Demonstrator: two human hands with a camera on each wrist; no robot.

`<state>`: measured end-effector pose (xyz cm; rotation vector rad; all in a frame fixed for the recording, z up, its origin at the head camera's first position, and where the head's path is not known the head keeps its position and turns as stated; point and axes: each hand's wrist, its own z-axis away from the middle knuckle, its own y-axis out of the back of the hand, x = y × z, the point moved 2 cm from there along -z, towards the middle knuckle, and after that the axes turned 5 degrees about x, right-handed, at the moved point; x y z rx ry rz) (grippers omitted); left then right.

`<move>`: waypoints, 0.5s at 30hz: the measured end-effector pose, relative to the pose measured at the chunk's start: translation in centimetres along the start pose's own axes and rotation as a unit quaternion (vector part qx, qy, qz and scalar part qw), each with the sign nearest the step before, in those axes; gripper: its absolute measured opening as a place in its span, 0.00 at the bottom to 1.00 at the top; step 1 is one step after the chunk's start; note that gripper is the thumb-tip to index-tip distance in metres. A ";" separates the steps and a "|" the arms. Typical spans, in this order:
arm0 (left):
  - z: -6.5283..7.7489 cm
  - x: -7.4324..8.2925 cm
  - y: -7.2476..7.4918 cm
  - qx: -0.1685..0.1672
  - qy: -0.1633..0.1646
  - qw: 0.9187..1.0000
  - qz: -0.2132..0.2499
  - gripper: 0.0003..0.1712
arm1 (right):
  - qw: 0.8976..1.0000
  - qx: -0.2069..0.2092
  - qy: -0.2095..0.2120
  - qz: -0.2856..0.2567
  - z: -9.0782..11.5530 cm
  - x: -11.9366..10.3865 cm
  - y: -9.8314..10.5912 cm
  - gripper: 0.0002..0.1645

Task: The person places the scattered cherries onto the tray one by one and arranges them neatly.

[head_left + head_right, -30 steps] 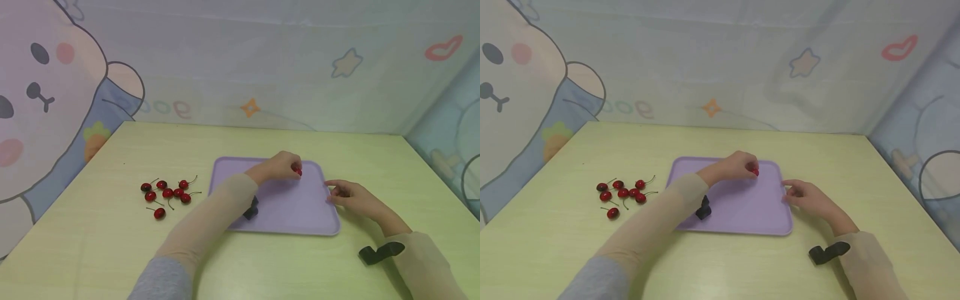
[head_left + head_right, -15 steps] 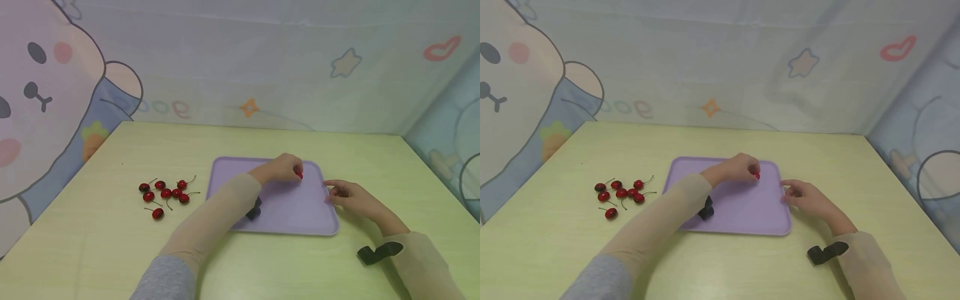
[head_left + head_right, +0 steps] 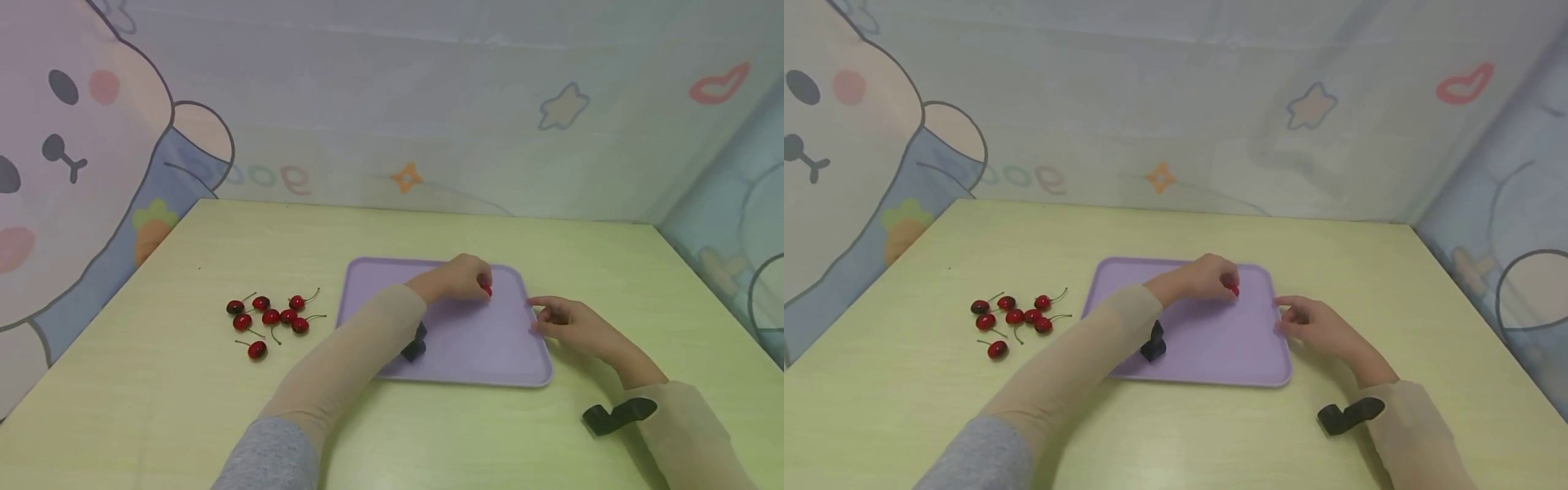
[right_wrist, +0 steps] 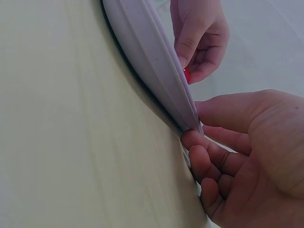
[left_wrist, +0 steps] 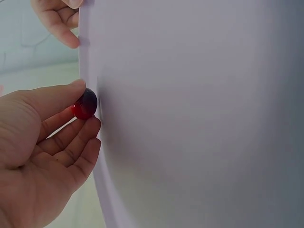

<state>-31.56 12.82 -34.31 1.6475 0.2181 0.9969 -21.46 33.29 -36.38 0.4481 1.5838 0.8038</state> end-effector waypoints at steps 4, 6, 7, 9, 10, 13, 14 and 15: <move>-0.1 0.0 0.0 -0.003 0.000 1.000 0.004 0.11 | 1.000 0.001 -0.003 -0.001 0.1 0.2 0.1 0.30; -0.1 0.1 -0.1 -0.006 -0.001 1.000 0.006 0.11 | 1.000 0.001 -0.006 -0.002 0.1 0.3 0.1 0.31; -0.2 0.1 -0.1 -0.007 -0.001 1.000 0.005 0.11 | 1.000 0.001 -0.006 -0.002 0.1 0.3 0.1 0.31; -0.2 0.1 -0.1 -0.008 -0.002 1.000 0.003 0.11 | 1.000 0.002 -0.008 -0.002 0.1 0.4 0.1 0.31; -0.2 0.1 -0.1 -0.007 -0.002 1.000 0.001 0.10 | 1.000 0.002 -0.006 -0.001 0.1 0.4 0.1 0.31; -0.2 0.1 -0.1 -0.005 -0.004 1.000 0.000 0.11 | 1.000 0.002 -0.002 -0.001 -0.1 0.3 0.0 0.31; -0.1 0.1 -0.1 -0.005 -0.004 1.000 0.000 0.11 | 1.000 0.002 -0.001 -0.001 -0.1 0.2 0.0 0.31; -0.1 0.1 0.0 -0.004 -0.004 1.000 0.000 0.11 | 1.000 0.001 0.000 -0.001 -0.1 0.2 0.0 0.31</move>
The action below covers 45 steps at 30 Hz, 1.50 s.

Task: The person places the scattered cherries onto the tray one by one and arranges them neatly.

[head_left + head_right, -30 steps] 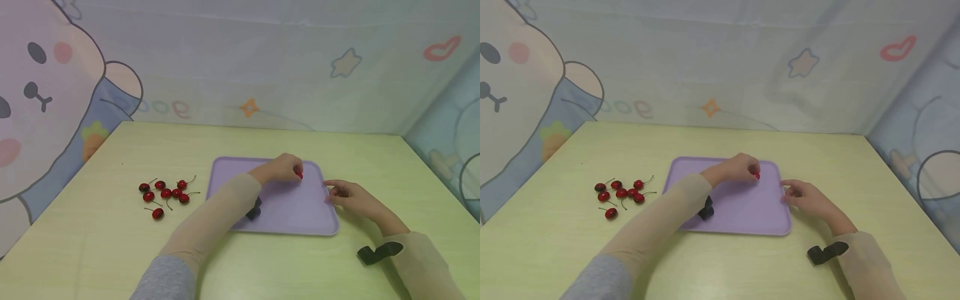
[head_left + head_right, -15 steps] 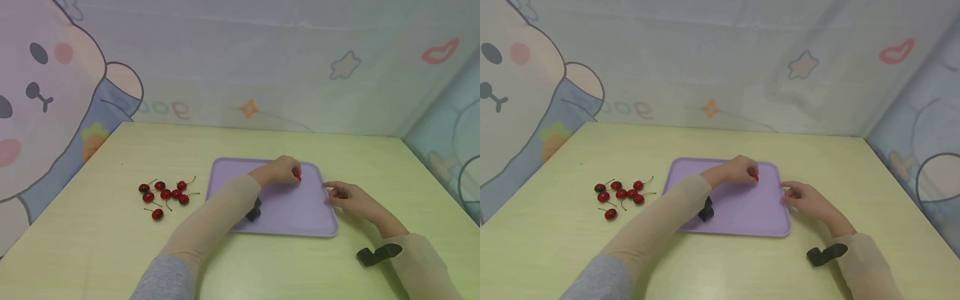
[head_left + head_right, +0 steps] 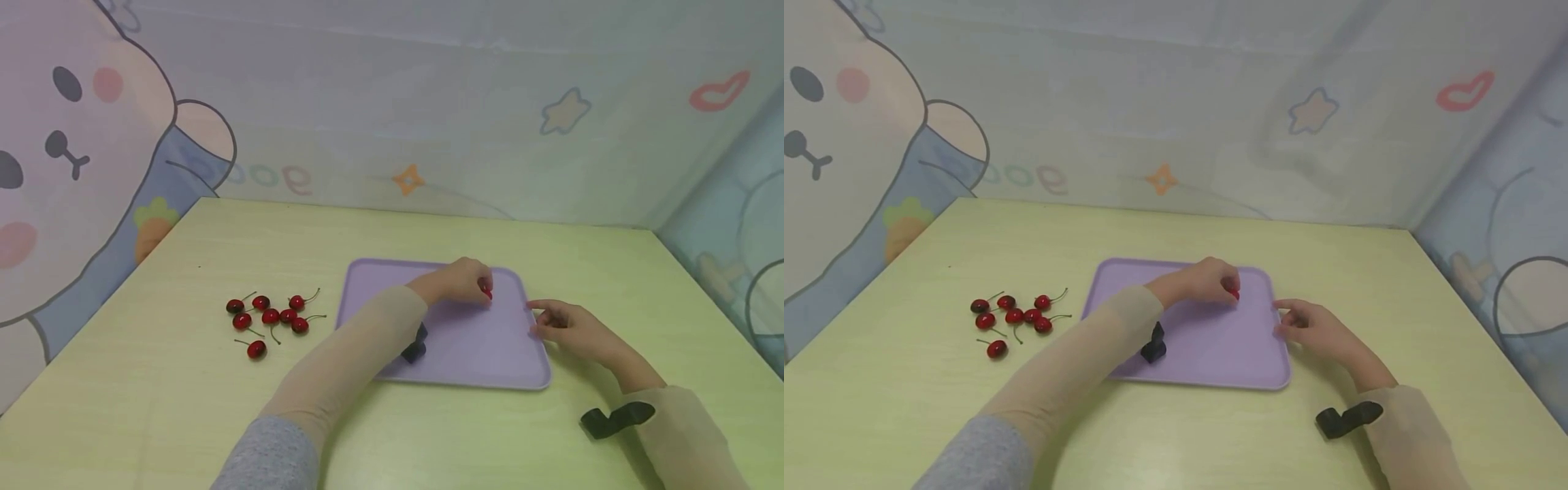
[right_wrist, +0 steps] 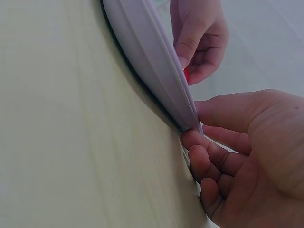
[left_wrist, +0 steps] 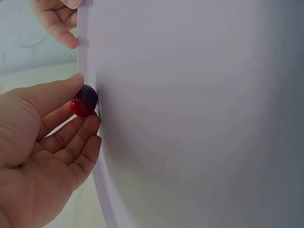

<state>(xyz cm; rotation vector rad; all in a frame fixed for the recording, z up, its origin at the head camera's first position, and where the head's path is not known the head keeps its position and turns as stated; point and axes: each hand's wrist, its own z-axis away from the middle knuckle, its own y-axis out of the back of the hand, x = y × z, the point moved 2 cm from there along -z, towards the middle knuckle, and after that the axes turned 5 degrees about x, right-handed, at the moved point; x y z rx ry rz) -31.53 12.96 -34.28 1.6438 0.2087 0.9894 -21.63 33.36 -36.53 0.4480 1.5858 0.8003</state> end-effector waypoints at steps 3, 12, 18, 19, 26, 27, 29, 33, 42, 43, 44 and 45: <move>0.1 0.0 0.1 0.001 0.002 1.000 0.004 0.11 | 1.000 0.000 -0.001 0.000 -0.1 -0.1 -0.1 0.31; 0.3 0.0 0.5 -0.006 0.017 1.000 -0.003 0.18 | 1.000 -0.002 0.002 0.010 -0.5 0.1 0.1 0.30; 1.0 0.0 2.2 0.003 0.023 1.000 0.003 0.22 | 0.999 -0.001 -0.002 0.036 -0.5 0.0 0.3 0.31; 1.2 0.0 2.7 0.005 0.021 1.000 0.005 0.23 | 0.999 0.000 -0.003 0.039 -0.5 0.0 0.4 0.31; 3.0 0.4 6.4 0.023 0.004 0.999 0.023 0.23 | 0.999 0.002 0.001 0.048 -0.7 0.0 0.7 0.31; 3.3 0.4 6.9 0.026 0.001 0.999 0.027 0.22 | 0.999 0.002 0.000 0.048 -0.7 0.0 0.7 0.30; 3.8 0.4 7.8 0.033 -0.001 0.999 0.035 0.21 | 0.999 0.003 -0.001 0.044 -0.7 0.0 0.7 0.30; 4.9 0.1 9.2 0.042 0.004 0.998 0.041 0.21 | 1.000 -0.002 -0.003 0.027 -0.8 0.0 0.5 0.31; 7.7 -0.5 11.9 0.062 0.004 0.996 0.070 0.19 | 0.999 0.002 0.006 0.037 -0.6 0.2 0.9 0.31; 8.1 -0.6 12.2 0.064 0.004 0.996 0.069 0.19 | 0.999 0.002 0.007 0.034 -0.6 0.2 0.9 0.31; 8.5 -0.7 12.5 0.066 0.005 0.995 0.068 0.19 | 0.999 0.001 0.008 0.032 -0.6 0.2 0.9 0.31; 8.9 -0.9 12.8 0.067 0.007 0.995 0.067 0.19 | 1.000 -0.001 0.008 0.029 -0.6 0.2 0.8 0.31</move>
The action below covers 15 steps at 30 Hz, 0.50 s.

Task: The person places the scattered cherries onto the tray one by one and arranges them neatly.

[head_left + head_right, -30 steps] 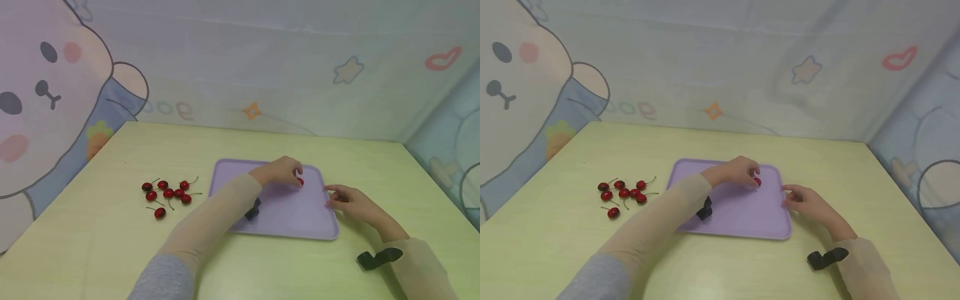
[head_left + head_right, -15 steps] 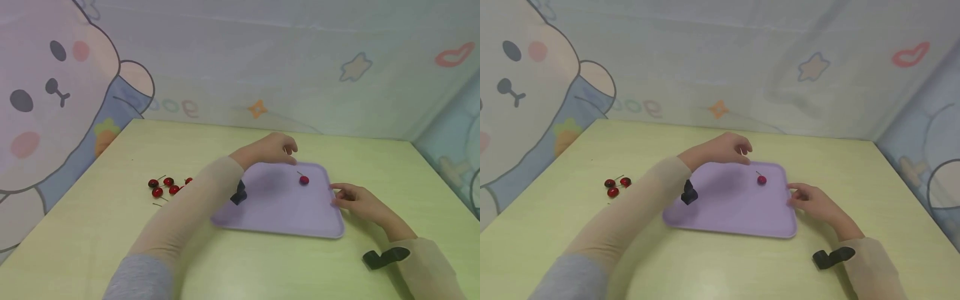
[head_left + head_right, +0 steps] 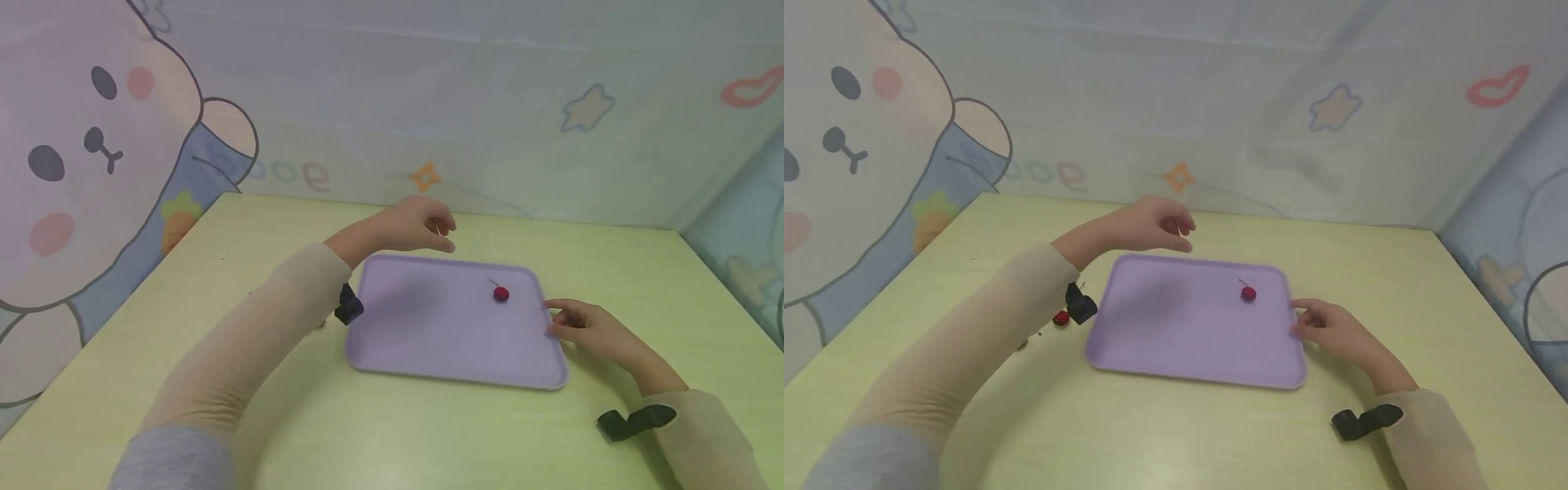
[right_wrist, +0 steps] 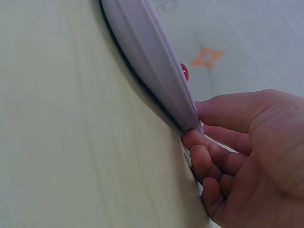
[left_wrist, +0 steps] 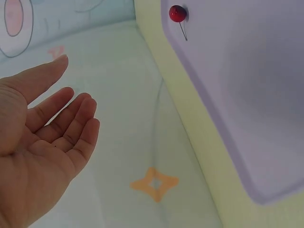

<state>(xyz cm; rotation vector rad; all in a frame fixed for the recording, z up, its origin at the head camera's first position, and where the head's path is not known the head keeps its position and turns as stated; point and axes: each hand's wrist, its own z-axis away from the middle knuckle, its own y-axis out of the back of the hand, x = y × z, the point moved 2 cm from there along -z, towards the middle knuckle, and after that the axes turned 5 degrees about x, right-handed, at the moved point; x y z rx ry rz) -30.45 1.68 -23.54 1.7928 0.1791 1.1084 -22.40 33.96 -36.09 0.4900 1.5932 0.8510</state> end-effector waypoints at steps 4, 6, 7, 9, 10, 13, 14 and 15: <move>1.6 -0.6 1.3 0.003 0.007 1.000 0.001 0.19 | 1.000 0.000 0.000 -0.006 0.1 -0.1 -0.2 0.31; 2.4 -1.1 1.9 0.007 0.014 1.000 0.003 0.19 | 1.000 0.001 0.001 -0.007 0.2 -0.2 -0.3 0.31; 2.8 -1.3 2.2 0.010 0.019 1.000 0.004 0.19 | 1.000 0.001 0.001 -0.007 0.2 -0.3 -0.2 0.31; 3.5 -1.8 2.8 0.015 0.027 1.000 0.002 0.19 | 1.000 0.000 0.001 -0.007 0.2 -0.3 -0.2 0.31; 3.8 -2.1 3.0 0.017 0.030 0.999 0.000 0.18 | 1.000 0.000 0.001 -0.007 0.2 -0.2 -0.2 0.31; 4.9 -2.8 3.8 0.022 0.037 0.999 -0.003 0.19 | 1.000 0.001 0.000 -0.006 0.2 -0.1 -0.2 0.31; 5.2 -3.1 4.0 0.025 0.040 0.999 -0.003 0.19 | 1.000 0.001 0.000 -0.005 0.2 -0.1 -0.3 0.31; 5.6 -3.3 4.2 0.026 0.044 0.999 -0.001 0.19 | 1.000 0.002 0.000 -0.003 0.1 0.0 -0.3 0.31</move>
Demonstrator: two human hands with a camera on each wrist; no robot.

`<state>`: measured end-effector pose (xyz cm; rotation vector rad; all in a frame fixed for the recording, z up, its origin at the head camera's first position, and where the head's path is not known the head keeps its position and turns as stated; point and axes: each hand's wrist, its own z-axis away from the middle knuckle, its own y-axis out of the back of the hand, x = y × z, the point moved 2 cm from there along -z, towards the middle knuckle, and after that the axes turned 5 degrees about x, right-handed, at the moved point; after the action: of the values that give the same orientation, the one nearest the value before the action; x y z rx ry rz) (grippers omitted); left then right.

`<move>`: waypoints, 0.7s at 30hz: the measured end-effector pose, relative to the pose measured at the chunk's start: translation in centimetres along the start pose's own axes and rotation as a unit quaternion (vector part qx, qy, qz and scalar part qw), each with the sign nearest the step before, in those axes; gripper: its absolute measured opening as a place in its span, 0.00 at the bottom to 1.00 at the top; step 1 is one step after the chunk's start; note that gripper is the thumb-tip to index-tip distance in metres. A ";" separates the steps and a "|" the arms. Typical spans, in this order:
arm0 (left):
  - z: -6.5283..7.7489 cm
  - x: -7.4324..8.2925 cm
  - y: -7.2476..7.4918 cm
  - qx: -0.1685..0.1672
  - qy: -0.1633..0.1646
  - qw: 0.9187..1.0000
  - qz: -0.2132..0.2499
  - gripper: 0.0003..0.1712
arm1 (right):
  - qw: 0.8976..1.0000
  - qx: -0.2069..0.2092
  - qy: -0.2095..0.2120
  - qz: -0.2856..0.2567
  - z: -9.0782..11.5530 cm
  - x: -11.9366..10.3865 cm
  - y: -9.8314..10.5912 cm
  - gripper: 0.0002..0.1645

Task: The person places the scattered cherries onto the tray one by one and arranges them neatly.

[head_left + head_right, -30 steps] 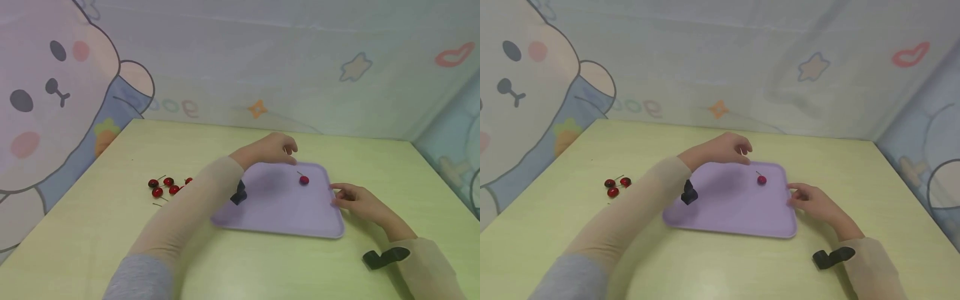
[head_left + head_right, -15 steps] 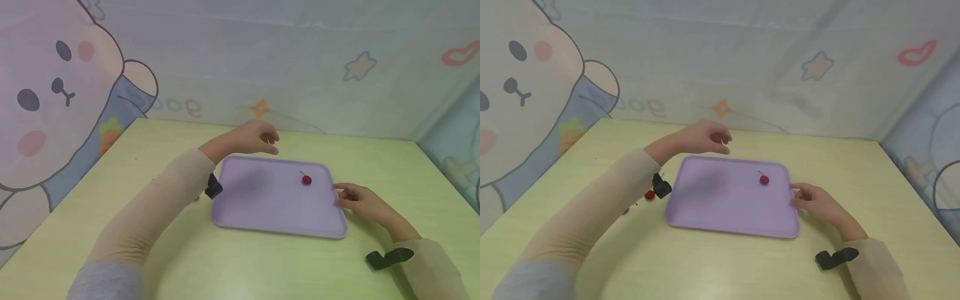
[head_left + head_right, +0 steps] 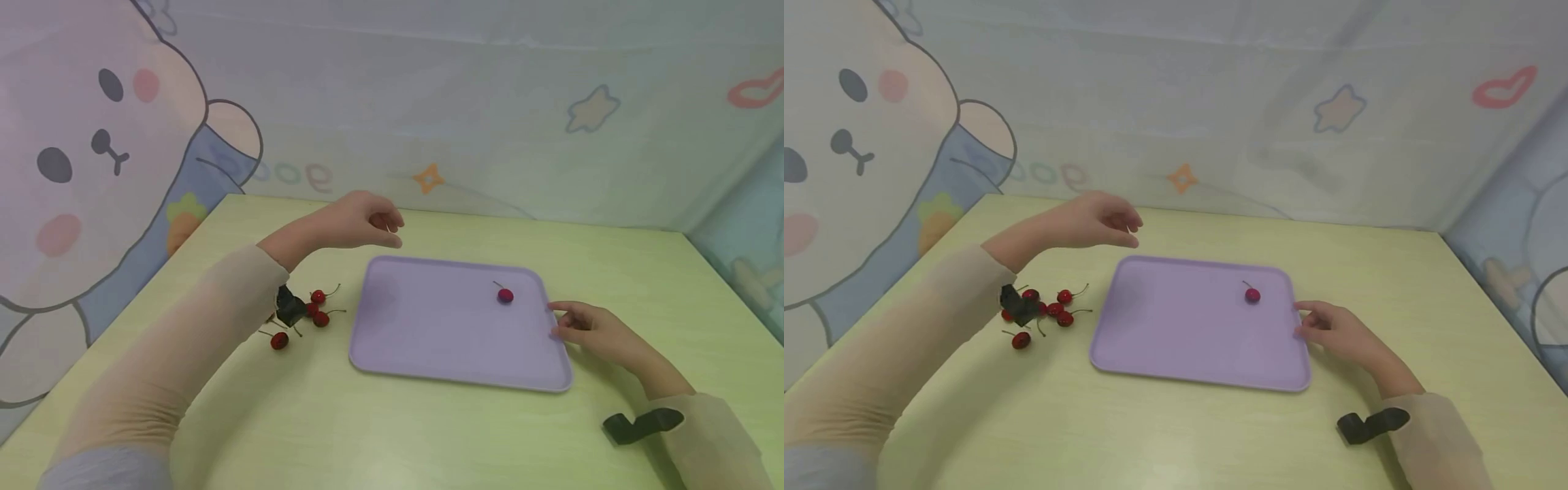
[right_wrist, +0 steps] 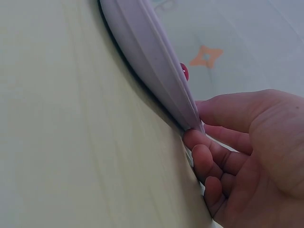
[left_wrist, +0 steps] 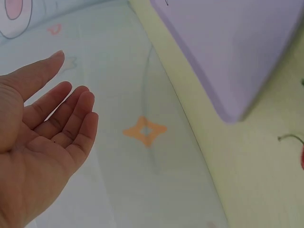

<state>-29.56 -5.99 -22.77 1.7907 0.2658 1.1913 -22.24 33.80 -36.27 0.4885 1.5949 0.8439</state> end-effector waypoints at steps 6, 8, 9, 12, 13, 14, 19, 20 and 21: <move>1.8 -1.4 0.8 0.003 0.024 1.000 0.006 0.19 | 1.000 0.008 -0.005 0.006 0.2 0.3 0.1 0.31; 2.4 -2.0 0.9 0.003 0.029 1.000 0.004 0.19 | 1.000 0.008 -0.009 0.001 0.3 0.4 0.1 0.31; 2.7 -2.3 1.0 0.002 0.032 0.999 0.005 0.19 | 1.000 0.007 -0.011 -0.001 0.3 0.4 0.1 0.31; 3.6 -3.2 1.1 0.001 0.041 0.999 0.006 0.18 | 1.000 0.005 -0.013 -0.009 0.4 0.4 0.1 0.31; 3.8 -3.5 1.1 0.002 0.044 0.999 0.008 0.18 | 1.000 0.005 -0.013 -0.010 0.4 0.4 0.0 0.31; 4.1 -3.8 1.1 0.002 0.048 0.999 0.009 0.17 | 1.000 0.006 -0.012 -0.011 0.4 0.4 0.0 0.31; 5.1 -5.2 0.8 0.004 0.061 0.998 0.011 0.17 | 1.000 0.007 -0.009 -0.013 0.2 0.5 -0.1 0.31; 5.3 -5.5 0.7 0.004 0.063 0.998 0.011 0.17 | 1.000 0.007 -0.008 -0.013 0.2 0.6 -0.1 0.31; 5.5 -5.9 0.7 0.005 0.066 0.998 0.010 0.17 | 1.000 0.006 -0.006 -0.014 0.2 0.7 -0.1 0.31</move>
<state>-28.22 -13.15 -26.31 1.7285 0.3306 1.3275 -22.18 34.25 -36.82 0.4792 1.5929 0.8089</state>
